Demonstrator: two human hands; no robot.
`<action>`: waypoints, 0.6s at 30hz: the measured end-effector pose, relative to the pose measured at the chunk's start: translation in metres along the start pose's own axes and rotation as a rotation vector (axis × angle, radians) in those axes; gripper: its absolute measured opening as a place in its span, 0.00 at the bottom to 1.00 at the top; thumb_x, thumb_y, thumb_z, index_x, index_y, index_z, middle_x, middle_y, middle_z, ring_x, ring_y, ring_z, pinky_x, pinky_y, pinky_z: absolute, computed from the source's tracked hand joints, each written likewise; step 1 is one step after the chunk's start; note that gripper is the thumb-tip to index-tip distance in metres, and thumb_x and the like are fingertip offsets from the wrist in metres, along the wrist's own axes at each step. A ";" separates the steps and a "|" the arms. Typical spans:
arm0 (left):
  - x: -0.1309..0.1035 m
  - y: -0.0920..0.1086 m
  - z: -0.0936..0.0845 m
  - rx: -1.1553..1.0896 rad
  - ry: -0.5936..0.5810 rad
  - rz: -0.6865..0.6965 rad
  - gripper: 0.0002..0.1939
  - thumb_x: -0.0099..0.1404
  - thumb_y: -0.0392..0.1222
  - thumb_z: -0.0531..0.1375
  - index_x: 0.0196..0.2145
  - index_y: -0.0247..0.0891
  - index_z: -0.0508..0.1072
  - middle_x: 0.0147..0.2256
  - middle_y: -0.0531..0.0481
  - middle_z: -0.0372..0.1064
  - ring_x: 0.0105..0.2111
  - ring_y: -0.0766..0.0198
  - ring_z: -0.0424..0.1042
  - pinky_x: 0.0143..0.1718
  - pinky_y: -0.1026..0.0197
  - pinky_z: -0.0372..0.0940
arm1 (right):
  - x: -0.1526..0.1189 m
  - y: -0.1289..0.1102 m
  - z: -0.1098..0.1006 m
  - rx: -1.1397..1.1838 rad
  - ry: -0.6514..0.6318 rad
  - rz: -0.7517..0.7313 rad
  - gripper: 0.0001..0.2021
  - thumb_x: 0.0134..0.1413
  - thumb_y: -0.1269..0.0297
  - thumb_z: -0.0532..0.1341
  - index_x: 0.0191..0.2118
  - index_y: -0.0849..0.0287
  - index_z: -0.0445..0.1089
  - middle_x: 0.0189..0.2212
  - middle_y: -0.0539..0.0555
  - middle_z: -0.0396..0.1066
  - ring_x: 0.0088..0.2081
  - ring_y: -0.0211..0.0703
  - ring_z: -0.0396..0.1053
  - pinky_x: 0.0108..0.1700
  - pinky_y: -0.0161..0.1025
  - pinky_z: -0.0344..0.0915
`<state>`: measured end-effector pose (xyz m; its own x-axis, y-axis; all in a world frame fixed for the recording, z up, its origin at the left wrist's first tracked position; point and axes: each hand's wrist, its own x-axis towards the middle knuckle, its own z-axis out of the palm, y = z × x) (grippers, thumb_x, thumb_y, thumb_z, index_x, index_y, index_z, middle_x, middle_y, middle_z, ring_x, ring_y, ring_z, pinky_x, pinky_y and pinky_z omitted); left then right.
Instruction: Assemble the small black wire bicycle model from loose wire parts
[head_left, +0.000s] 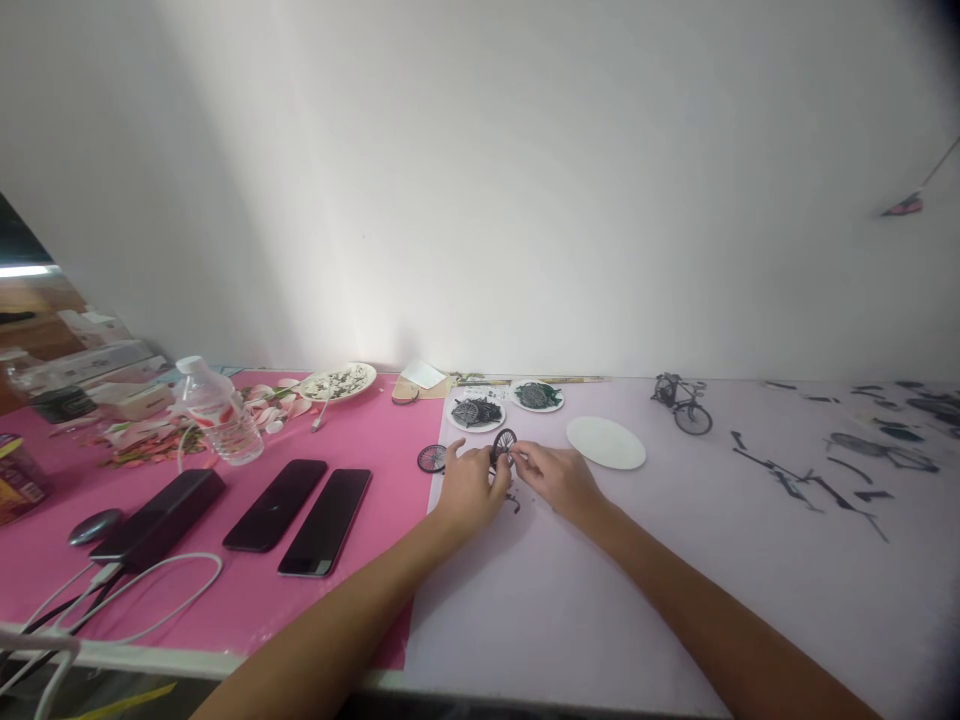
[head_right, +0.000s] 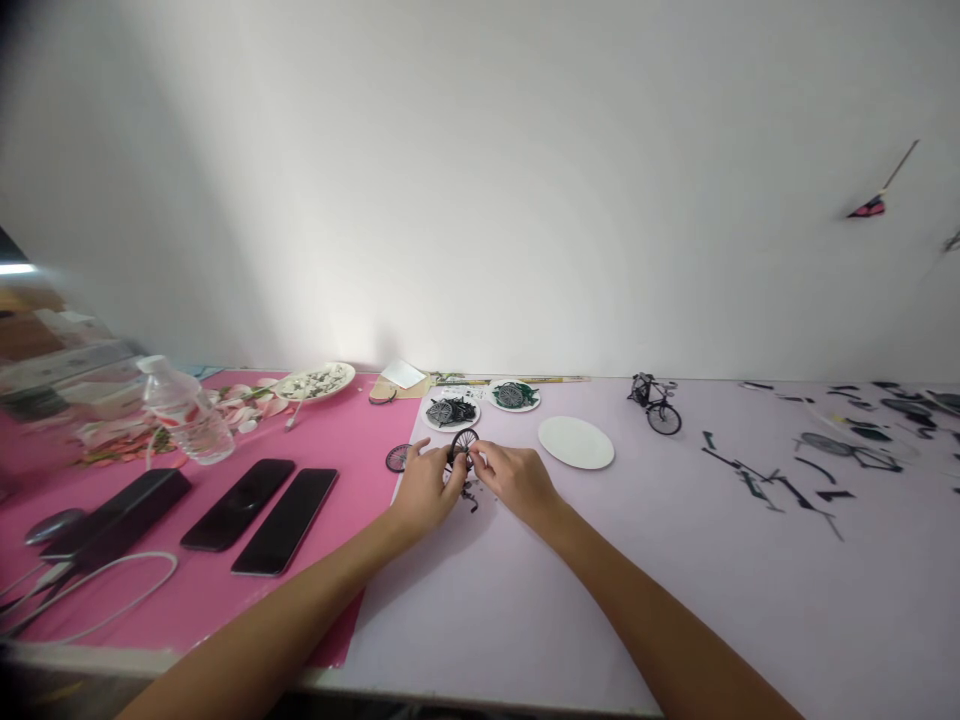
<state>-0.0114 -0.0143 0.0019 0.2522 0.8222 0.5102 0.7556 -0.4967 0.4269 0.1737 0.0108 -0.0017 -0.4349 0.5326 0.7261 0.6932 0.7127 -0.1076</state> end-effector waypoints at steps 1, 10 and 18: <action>0.000 0.000 0.000 0.002 0.000 -0.001 0.18 0.75 0.43 0.46 0.31 0.38 0.70 0.28 0.50 0.74 0.32 0.60 0.74 0.62 0.43 0.54 | 0.000 0.000 0.000 -0.003 0.002 -0.007 0.10 0.69 0.63 0.57 0.42 0.56 0.76 0.22 0.50 0.75 0.21 0.36 0.69 0.26 0.33 0.59; 0.002 0.003 -0.004 0.001 0.020 -0.016 0.17 0.74 0.42 0.49 0.29 0.39 0.70 0.28 0.49 0.74 0.36 0.57 0.74 0.63 0.41 0.52 | -0.002 0.000 0.004 0.002 0.033 -0.009 0.09 0.69 0.64 0.57 0.43 0.57 0.75 0.23 0.50 0.76 0.22 0.36 0.71 0.27 0.33 0.60; 0.001 0.006 -0.006 -0.025 0.052 -0.005 0.16 0.73 0.40 0.50 0.30 0.38 0.72 0.30 0.48 0.76 0.40 0.56 0.75 0.64 0.40 0.50 | -0.002 -0.002 0.005 -0.031 0.104 -0.051 0.07 0.68 0.65 0.59 0.42 0.58 0.75 0.23 0.49 0.77 0.21 0.34 0.71 0.27 0.31 0.60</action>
<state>-0.0101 -0.0180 0.0092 0.2164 0.8093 0.5461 0.7410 -0.5003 0.4478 0.1702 0.0111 -0.0061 -0.4091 0.4448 0.7968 0.6901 0.7221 -0.0487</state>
